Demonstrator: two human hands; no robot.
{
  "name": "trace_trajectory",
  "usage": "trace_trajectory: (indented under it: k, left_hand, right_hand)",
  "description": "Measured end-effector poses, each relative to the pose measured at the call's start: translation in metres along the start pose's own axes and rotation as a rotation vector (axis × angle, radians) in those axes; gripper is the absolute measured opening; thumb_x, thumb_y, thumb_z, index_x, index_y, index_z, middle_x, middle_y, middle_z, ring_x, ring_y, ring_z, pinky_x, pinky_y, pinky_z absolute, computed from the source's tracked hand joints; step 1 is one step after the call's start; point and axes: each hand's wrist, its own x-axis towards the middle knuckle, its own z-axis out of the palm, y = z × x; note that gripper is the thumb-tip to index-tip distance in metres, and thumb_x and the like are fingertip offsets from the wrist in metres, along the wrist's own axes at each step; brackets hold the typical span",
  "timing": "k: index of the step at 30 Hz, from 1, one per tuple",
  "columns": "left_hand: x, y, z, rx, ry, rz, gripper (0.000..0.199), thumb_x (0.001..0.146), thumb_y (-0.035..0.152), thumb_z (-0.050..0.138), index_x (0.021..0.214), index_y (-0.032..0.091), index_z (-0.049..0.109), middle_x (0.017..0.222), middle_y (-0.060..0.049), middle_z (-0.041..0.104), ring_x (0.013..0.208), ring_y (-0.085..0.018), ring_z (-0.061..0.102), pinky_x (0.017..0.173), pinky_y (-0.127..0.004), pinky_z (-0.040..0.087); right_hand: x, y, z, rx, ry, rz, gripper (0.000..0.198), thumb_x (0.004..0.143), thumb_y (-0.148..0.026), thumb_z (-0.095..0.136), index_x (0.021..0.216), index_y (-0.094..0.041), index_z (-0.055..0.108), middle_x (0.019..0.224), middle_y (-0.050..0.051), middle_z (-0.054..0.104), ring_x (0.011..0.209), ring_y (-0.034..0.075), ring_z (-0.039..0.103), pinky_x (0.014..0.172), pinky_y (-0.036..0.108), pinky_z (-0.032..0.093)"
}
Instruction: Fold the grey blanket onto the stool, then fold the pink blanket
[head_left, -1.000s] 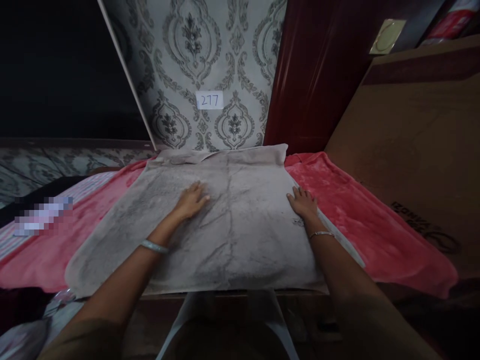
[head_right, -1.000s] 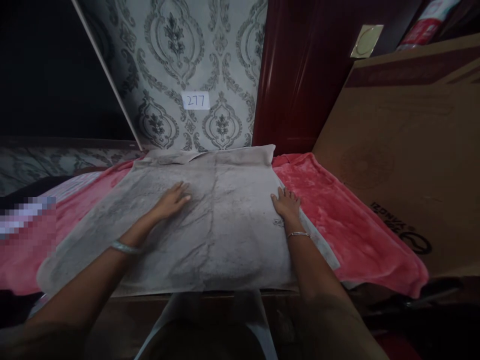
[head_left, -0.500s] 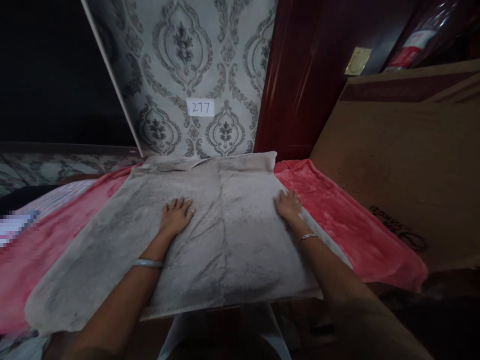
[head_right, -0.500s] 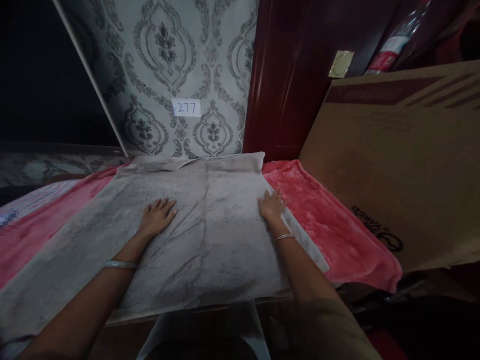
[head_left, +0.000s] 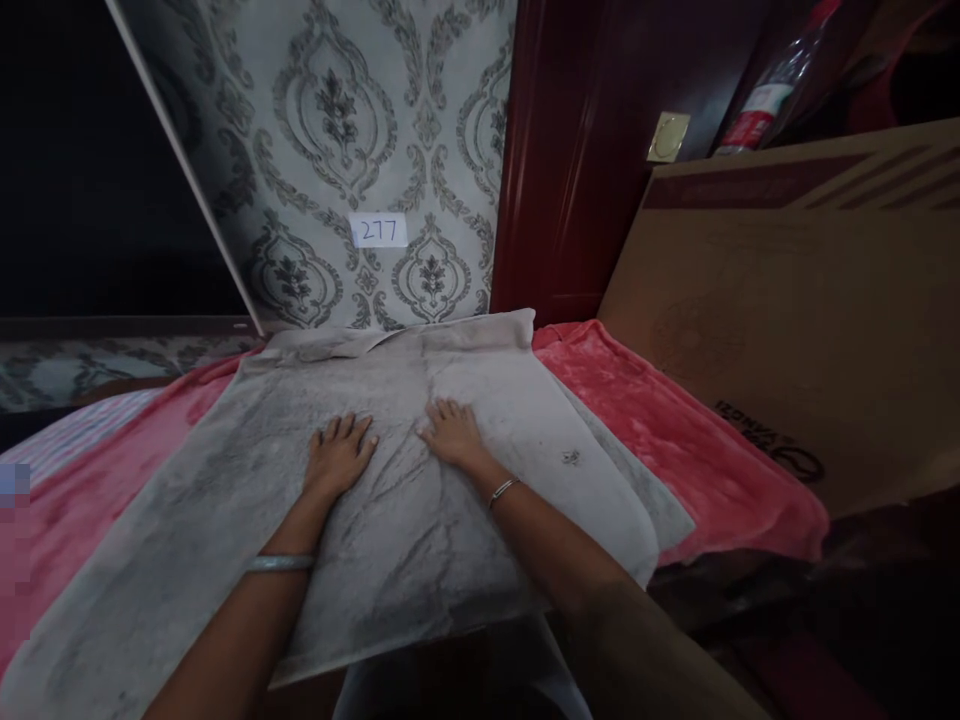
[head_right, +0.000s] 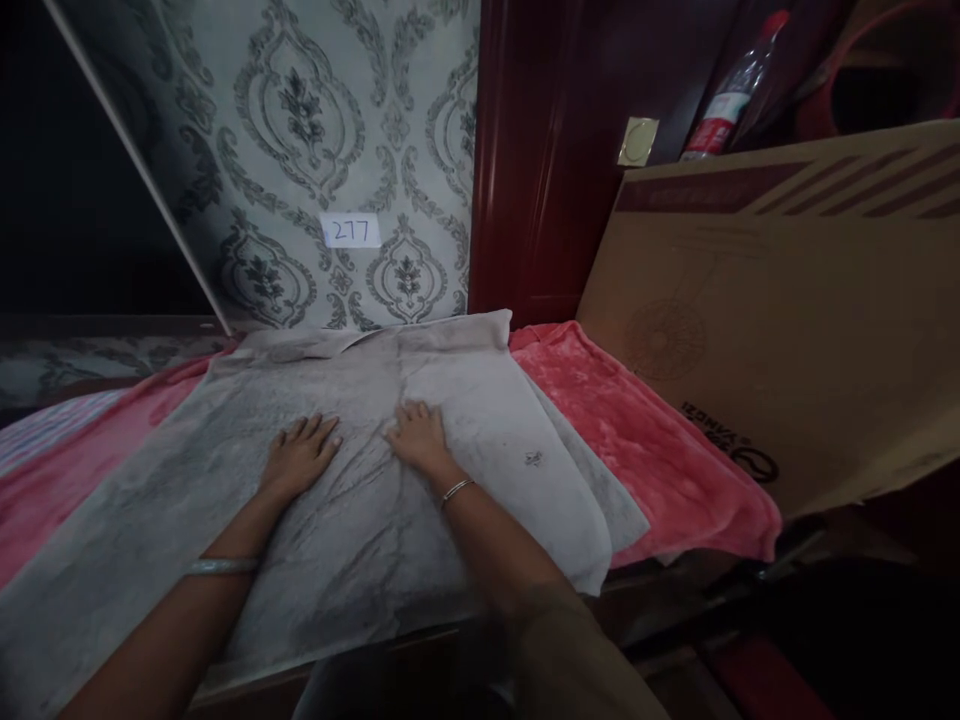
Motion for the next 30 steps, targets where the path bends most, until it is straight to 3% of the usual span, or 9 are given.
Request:
trace_trajectory:
  k: [7,11,14,17,19,22,25,27,30]
  left_hand:
    - [0.0,0.002,-0.002,-0.013,-0.017,-0.001,0.061,0.098,0.046,0.024,0.152,0.02,0.039,0.161,-0.013,0.032,0.149,-0.034,0.024,0.117,-0.056,0.022]
    - [0.0,0.001,-0.001,-0.02,0.007,0.005,0.062,0.098,0.046,0.024,0.151,0.019,0.041,0.16,-0.013,0.033,0.148,-0.034,0.026,0.117,-0.056,0.022]
    - [0.0,0.002,0.0,-0.014,0.02,-0.001,0.062,0.098,0.045,0.026,0.151,0.017,0.041,0.159,-0.013,0.035,0.147,-0.034,0.028,0.116,-0.056,0.024]
    - [0.0,0.002,0.001,-0.01,0.024,-0.012,0.061,0.098,0.044,0.028,0.151,0.016,0.04,0.158,-0.013,0.037,0.147,-0.032,0.029,0.117,-0.055,0.024]
    - [0.0,0.002,0.002,-0.019,0.021,-0.014,0.061,0.098,0.045,0.029,0.151,0.018,0.04,0.159,-0.012,0.037,0.147,-0.032,0.029,0.117,-0.055,0.023]
    - [0.0,0.0,0.003,-0.036,0.005,-0.01,0.061,0.098,0.048,0.029,0.151,0.021,0.04,0.159,-0.011,0.035,0.148,-0.033,0.028,0.118,-0.056,0.022]
    - [-0.002,-0.001,0.004,-0.04,0.003,0.002,0.062,0.098,0.052,0.03,0.151,0.023,0.04,0.16,-0.011,0.034,0.148,-0.033,0.026,0.118,-0.055,0.021]
    - [-0.003,-0.001,0.005,-0.034,0.009,0.006,0.062,0.098,0.052,0.03,0.151,0.023,0.04,0.16,-0.011,0.034,0.148,-0.033,0.026,0.118,-0.054,0.021]
    - [-0.005,0.0,0.006,-0.031,0.018,0.004,0.061,0.098,0.051,0.03,0.151,0.024,0.04,0.16,-0.01,0.034,0.148,-0.032,0.026,0.118,-0.053,0.021]
  right_hand:
    - [-0.031,0.092,-0.02,-0.131,0.012,0.395,0.072,0.1,-0.055,0.023,0.158,-0.014,0.023,0.166,0.013,0.012,0.153,0.026,0.011,0.12,0.048,0.011]
    - [-0.049,0.118,-0.028,-0.166,0.028,0.489,0.072,0.1,-0.054,0.023,0.158,-0.01,0.021,0.166,0.014,0.011,0.153,0.025,0.011,0.12,0.045,0.011]
    - [-0.054,0.122,-0.034,-0.162,0.023,0.536,0.071,0.1,-0.052,0.025,0.157,-0.009,0.022,0.166,0.015,0.014,0.152,0.025,0.012,0.121,0.045,0.012]
    - [-0.051,0.108,-0.04,-0.152,0.03,0.567,0.069,0.101,-0.049,0.025,0.156,-0.007,0.025,0.164,0.018,0.019,0.151,0.029,0.015,0.119,0.051,0.016]
    - [-0.044,0.085,-0.039,-0.159,0.059,0.508,0.068,0.101,-0.047,0.026,0.157,-0.009,0.023,0.164,0.018,0.017,0.152,0.031,0.013,0.118,0.054,0.017]
    - [-0.033,0.034,-0.027,-0.13,0.086,0.226,0.065,0.101,-0.048,0.029,0.158,-0.017,0.024,0.166,0.014,0.015,0.152,0.029,0.013,0.118,0.054,0.018]
    - [-0.024,-0.013,-0.006,-0.062,0.026,-0.062,0.063,0.101,-0.053,0.029,0.157,-0.025,0.027,0.166,0.01,0.015,0.152,0.028,0.014,0.117,0.055,0.019]
    - [-0.022,-0.032,0.006,-0.043,-0.016,-0.163,0.062,0.101,-0.054,0.029,0.157,-0.026,0.028,0.166,0.008,0.015,0.152,0.028,0.012,0.118,0.057,0.017]
    - [-0.023,-0.042,0.018,-0.046,-0.027,-0.205,0.063,0.101,-0.053,0.028,0.157,-0.023,0.029,0.165,0.008,0.02,0.152,0.028,0.013,0.119,0.058,0.012]
